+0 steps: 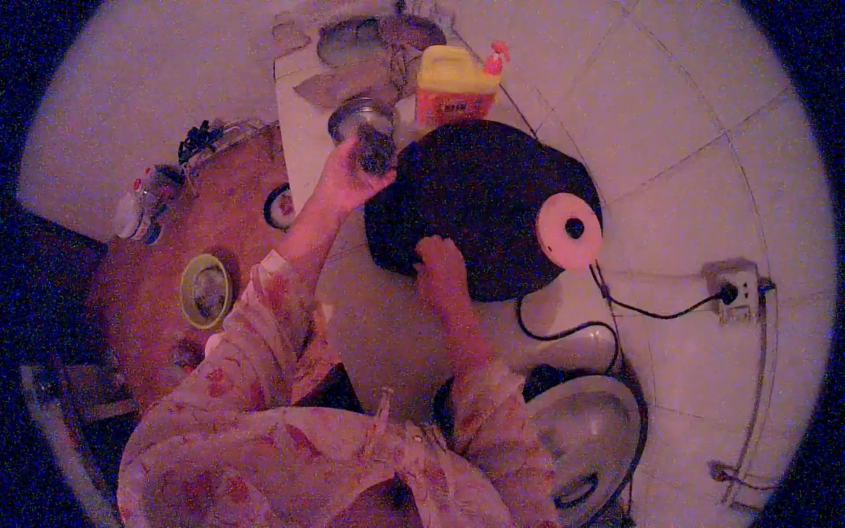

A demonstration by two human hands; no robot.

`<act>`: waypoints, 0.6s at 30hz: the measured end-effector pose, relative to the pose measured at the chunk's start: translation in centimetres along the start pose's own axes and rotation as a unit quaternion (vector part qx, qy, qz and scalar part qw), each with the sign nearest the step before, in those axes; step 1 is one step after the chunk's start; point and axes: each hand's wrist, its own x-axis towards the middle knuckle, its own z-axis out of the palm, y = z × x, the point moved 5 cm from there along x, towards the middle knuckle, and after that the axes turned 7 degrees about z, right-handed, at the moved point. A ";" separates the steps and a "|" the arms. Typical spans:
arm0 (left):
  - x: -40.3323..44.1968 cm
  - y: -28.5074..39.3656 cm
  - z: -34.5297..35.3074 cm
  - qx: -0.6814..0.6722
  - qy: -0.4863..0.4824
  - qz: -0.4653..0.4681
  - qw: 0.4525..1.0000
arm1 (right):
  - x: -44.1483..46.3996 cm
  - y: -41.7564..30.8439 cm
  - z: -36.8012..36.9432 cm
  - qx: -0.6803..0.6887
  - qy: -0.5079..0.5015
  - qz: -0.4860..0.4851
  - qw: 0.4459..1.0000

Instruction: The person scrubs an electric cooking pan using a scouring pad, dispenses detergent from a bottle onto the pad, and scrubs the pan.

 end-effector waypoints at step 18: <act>-7.8 -5.9 0.8 0.731 -0.010 0.479 0.486 | 0.3 -0.1 0.1 0.011 0.035 -0.025 0.999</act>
